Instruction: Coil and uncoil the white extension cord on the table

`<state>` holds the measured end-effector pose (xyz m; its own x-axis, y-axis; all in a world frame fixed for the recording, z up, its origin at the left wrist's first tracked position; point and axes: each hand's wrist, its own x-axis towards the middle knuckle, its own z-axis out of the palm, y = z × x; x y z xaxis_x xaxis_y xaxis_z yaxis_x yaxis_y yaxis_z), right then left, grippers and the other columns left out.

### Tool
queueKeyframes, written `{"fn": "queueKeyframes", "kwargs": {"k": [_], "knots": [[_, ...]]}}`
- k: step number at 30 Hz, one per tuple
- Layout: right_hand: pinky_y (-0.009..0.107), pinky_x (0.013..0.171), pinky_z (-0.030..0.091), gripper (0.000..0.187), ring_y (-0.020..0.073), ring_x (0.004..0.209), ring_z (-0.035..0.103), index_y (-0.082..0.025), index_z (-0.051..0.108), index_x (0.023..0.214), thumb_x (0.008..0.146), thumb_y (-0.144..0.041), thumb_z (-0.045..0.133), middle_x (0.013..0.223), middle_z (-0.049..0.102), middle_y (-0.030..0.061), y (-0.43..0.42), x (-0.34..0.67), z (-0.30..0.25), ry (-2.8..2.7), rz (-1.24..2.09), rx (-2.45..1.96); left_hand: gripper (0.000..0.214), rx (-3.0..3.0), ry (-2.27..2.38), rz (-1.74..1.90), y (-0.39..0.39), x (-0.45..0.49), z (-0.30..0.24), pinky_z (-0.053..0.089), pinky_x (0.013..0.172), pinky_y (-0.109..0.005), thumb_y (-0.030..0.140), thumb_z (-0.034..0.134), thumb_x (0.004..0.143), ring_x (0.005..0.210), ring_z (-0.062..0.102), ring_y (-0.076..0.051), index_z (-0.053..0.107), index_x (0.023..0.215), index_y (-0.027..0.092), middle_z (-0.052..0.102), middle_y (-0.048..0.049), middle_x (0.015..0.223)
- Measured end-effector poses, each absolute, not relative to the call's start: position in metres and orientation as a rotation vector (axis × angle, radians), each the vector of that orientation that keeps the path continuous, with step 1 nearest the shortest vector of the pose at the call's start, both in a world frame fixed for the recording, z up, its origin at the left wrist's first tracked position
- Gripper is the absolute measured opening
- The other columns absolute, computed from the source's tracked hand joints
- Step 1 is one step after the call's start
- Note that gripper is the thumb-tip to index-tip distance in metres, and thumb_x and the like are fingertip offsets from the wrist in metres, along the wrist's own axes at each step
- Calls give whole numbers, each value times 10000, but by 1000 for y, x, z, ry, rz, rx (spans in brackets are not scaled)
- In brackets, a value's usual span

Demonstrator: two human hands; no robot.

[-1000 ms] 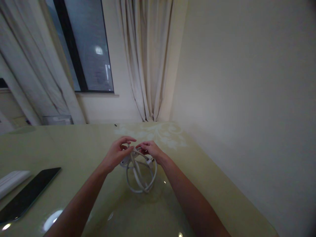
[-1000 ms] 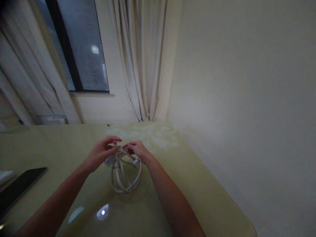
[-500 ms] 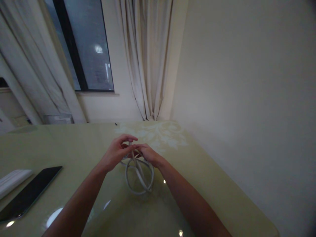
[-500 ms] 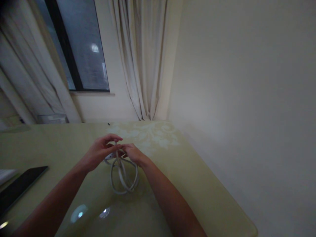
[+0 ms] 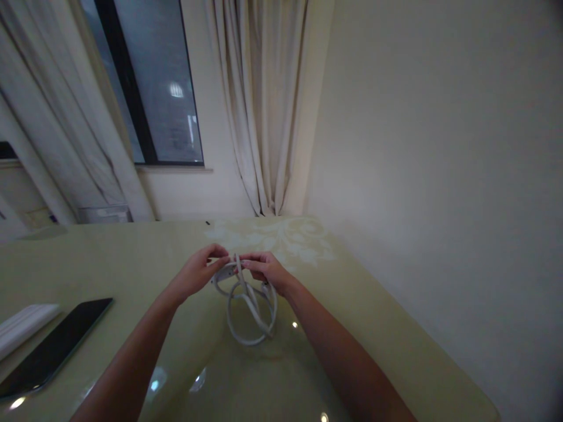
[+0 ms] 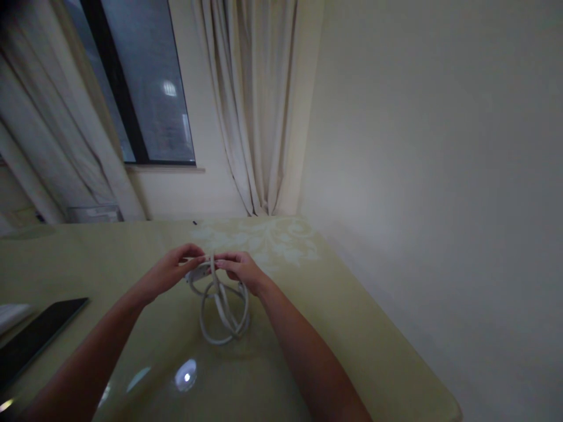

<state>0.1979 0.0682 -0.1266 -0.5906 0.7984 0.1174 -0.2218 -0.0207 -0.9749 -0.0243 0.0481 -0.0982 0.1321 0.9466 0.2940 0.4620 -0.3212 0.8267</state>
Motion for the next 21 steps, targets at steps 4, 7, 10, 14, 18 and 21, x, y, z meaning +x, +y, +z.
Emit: {"fn": "queueKeyframes", "kwargs": {"k": [4, 7, 10, 14, 18, 21], "knots": [[269, 494, 151, 391, 66, 491, 293, -156, 819, 1027, 752, -429, 770, 761, 743, 33, 67, 198, -122, -1471, 1739, -590, 435, 2005, 1134, 867, 38, -36, -86, 561, 977, -414, 585, 624, 918, 1100, 708, -287, 752, 1129, 226, 780, -99, 1165], [261, 503, 190, 358, 78, 504, 336, -142, 800, 926, 782, -462, 730, 687, 681, 27, 67, 197, -120, -1487, 1695, -647, 420, 1976, 1084, 772, 29, -38, -79, 569, 947, -381, 551, 634, 917, 1099, 708, -277, 750, 1182, 247, 774, -83, 1188], [254, 537, 282, 325, 98, 540, 418, -165, 750, 847, 817, -486, 707, 671, 639, 6, 65, 194, -121, -1556, 1563, -714, 359, 1985, 1087, 754, 29, -31, -82, 562, 921, -365, 484, 630, 887, 1069, 700, -274, 770, 1097, 228, 770, -84, 1152], [273, 627, 399, 287, 140, 635, 554, -192, 661, 823, 879, -473, 687, 699, 632, -5, 62, 191, -123, -1756, 1214, -764, 227, 2009, 1138, 788, 39, -16, -96, 535, 760, -343, 355, 590, 787, 837, 663, -246, 732, 845, 188, 740, -65, 867], [265, 632, 363, 274, 139, 652, 533, -212, 654, 937, 984, -472, 584, 693, 599, -34, 64, 199, -120, -1886, 903, -921, 185, 2038, 1088, 823, 40, -4, -99, 501, 727, -322, 338, 589, 786, 800, 632, -228, 708, 813, 198, 727, -51, 843], [268, 665, 357, 392, 146, 717, 559, -207, 671, 906, 1028, -538, 497, 750, 625, -16, 70, 208, -119, -1955, 768, -1003, 271, 2191, 1145, 862, 40, -1, -99, 445, 680, -313, 449, 613, 858, 731, 591, -214, 660, 752, 204, 680, -42, 768]]}}
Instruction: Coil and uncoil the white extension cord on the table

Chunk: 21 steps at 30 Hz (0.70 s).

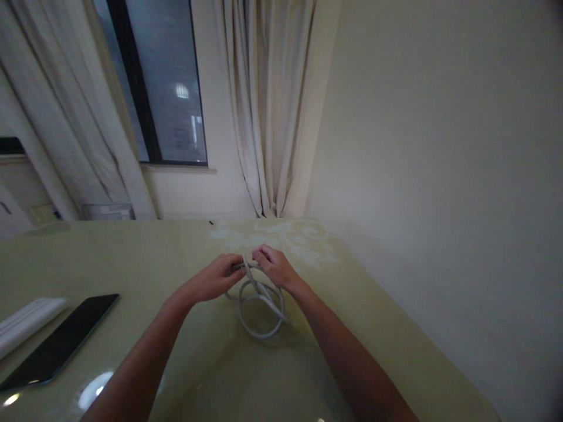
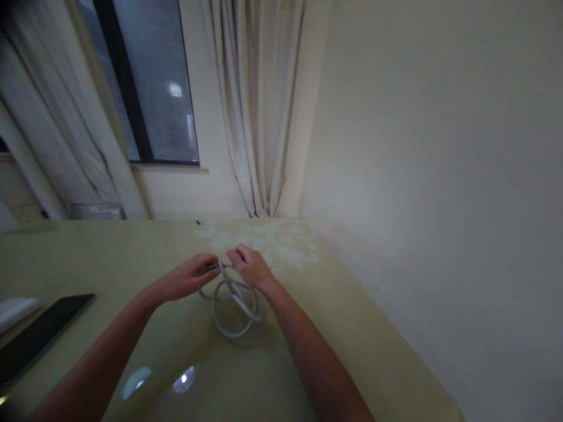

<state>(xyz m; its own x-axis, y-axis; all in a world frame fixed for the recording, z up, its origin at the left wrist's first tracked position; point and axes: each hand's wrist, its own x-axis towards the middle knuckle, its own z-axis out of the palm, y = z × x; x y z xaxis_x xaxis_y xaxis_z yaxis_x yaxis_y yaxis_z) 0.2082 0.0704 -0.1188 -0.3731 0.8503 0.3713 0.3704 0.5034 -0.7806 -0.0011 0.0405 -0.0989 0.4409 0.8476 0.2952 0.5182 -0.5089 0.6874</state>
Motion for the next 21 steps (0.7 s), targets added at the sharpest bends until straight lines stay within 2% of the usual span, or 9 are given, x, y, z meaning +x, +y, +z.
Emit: {"fn": "queueKeyframes", "kwargs": {"k": [2, 5, 7, 9, 11, 13, 15, 18, 21], "knots": [[276, 664, 336, 470, 149, 708, 549, -206, 675, 839, 1027, -590, 478, 730, 617, -11, 78, 218, -118, -1983, 680, -1094, 382, 2256, 1276, 908, 45, -8, -101, 385, 639, -314, 542, 585, 903, 657, 545, -202, 596, 701, 218, 615, -24, 676], [297, 631, 278, 468, 146, 632, 482, -212, 656, 709, 933, -622, 628, 628, 561, -19, 92, 249, -116, -1827, 559, -1314, 480, 2199, 1602, 925, 52, -40, -106, 327, 622, -320, 623, 482, 953, 609, 529, -210, 514, 665, 240, 562, -17, 603], [315, 617, 246, 459, 146, 606, 437, -215, 602, 592, 815, -578, 775, 575, 511, -19, 100, 279, -115, -1628, 519, -1406, 461, 2142, 1913, 903, 54, -72, -107, 327, 648, -327, 620, 458, 964, 663, 570, -241, 555, 718, 243, 608, -44, 660], [338, 606, 211, 470, 148, 572, 365, -227, 550, 515, 791, -518, 795, 517, 433, -16, 107, 309, -115, -1497, 487, -1459, 462, 2031, 2266, 817, 53, -102, -108, 313, 651, -341, 636, 434, 972, 727, 607, -290, 649, 843, 247, 679, -97, 774], [348, 589, 202, 476, 154, 548, 348, -231, 568, 481, 763, -530, 806, 470, 402, -8, 110, 329, -118, -1401, 512, -1469, 483, 1960, 2427, 740, 51, -121, -108, 305, 661, -354, 636, 406, 983, 768, 629, -320, 687, 927, 248, 718, -134, 860], [340, 567, 210, 493, 155, 537, 353, -225, 596, 490, 754, -595, 786, 466, 403, -6, 113, 332, -120, -1325, 562, -1429, 459, 1940, 2456, 735, 50, -126, -109, 305, 670, -359, 600, 404, 985, 771, 636, -322, 701, 958, 251, 729, -139, 879], [320, 540, 218, 518, 141, 528, 341, -213, 627, 543, 762, -670, 734, 491, 399, -21, 115, 322, -119, -1263, 630, -1350, 450, 1948, 2355, 823, 50, -118, -108, 316, 665, -353, 594, 414, 971, 730, 626, -299, 687, 879, 248, 708, -112, 804], [293, 496, 206, 552, 113, 496, 271, -191, 687, 685, 786, -733, 653, 522, 338, -64, 115, 295, -109, -1201, 758, -1204, 561, 1911, 2119, 1004, 52, -95, -104, 328, 618, -327, 727, 473, 894, 611, 558, -241, 552, 626, 241, 573, -46, 589], [282, 480, 224, 539, 103, 503, 269, -188, 715, 793, 806, -721, 632, 578, 386, -59, 107, 270, -91, -1163, 854, -1040, 608, 1785, 1933, 1207, 51, -72, -98, 304, 570, -300, 785, 564, 805, 554, 468, -188, 492, 557, 236, 454, 3, 515]]}}
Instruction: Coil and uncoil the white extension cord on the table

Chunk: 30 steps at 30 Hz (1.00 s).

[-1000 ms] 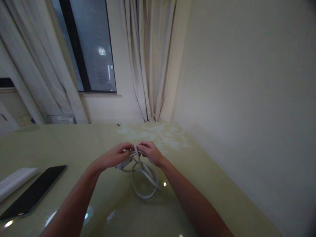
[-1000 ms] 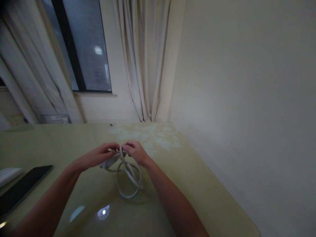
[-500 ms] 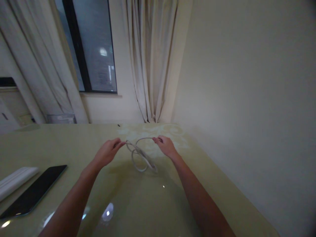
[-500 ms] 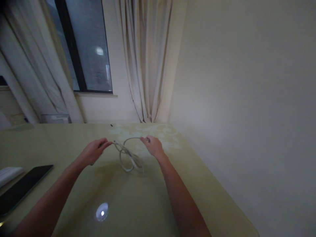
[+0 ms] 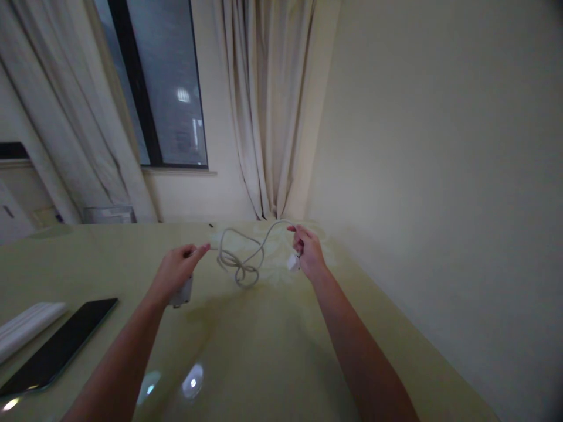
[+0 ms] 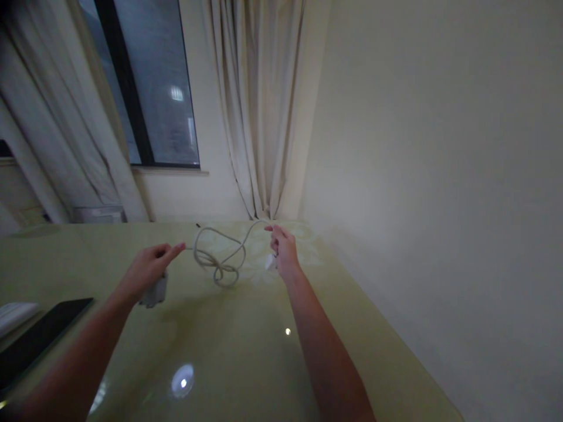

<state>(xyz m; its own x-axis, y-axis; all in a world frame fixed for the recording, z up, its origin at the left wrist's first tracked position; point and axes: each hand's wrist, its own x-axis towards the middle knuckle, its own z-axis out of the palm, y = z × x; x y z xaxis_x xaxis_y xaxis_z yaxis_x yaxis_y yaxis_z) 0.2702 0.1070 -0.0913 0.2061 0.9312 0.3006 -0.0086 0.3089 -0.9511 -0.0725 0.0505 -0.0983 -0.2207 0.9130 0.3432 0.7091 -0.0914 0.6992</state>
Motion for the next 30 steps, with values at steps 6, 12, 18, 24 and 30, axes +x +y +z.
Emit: {"fn": "queueKeyframes", "kwargs": {"k": [6, 12, 18, 24, 30], "knots": [[250, 591, 384, 371, 120, 668, 464, -218, 771, 913, 690, -487, 893, 756, 596, -17, 75, 237, -71, -1123, 1212, -582, 515, 1117, 1433, 1373, 47, -28, -100, 284, 516, -241, 699, 746, 679, 578, 388, -141, 591, 705, 209, 470, 34, 602], [276, 700, 431, 336, 138, 719, 525, -215, 755, 894, 719, -456, 911, 776, 613, -19, 57, 227, -66, -1475, 1098, -658, 486, 992, 1223, 1322, 46, 0, -107, 493, 635, -295, 573, 844, 617, 875, 597, -220, 640, 831, 187, 644, -83, 946], [281, 674, 425, 334, 142, 692, 535, -211, 729, 908, 775, -479, 877, 745, 590, -24, 52, 228, -59, -1580, 993, -668, 596, 1031, 1091, 1304, 42, -1, -99, 498, 697, -298, 569, 947, 557, 993, 639, -255, 722, 934, 166, 712, -125, 1094], [274, 636, 384, 369, 126, 654, 501, -193, 740, 911, 746, -485, 896, 710, 565, -36, 50, 226, -57, -1605, 985, -676, 619, 1413, 1235, 1213, 34, 3, -88, 427, 629, -285, 764, 807, 668, 721, 605, -192, 688, 811, 173, 704, -73, 804], [259, 588, 334, 414, 107, 611, 407, -204, 656, 823, 722, -535, 883, 670, 489, -59, 40, 219, -51, -1446, 1175, -627, 535, 1516, 1253, 996, 25, 11, -81, 427, 618, -296, 599, 762, 715, 682, 591, -188, 727, 1030, 168, 719, -59, 839]]}}
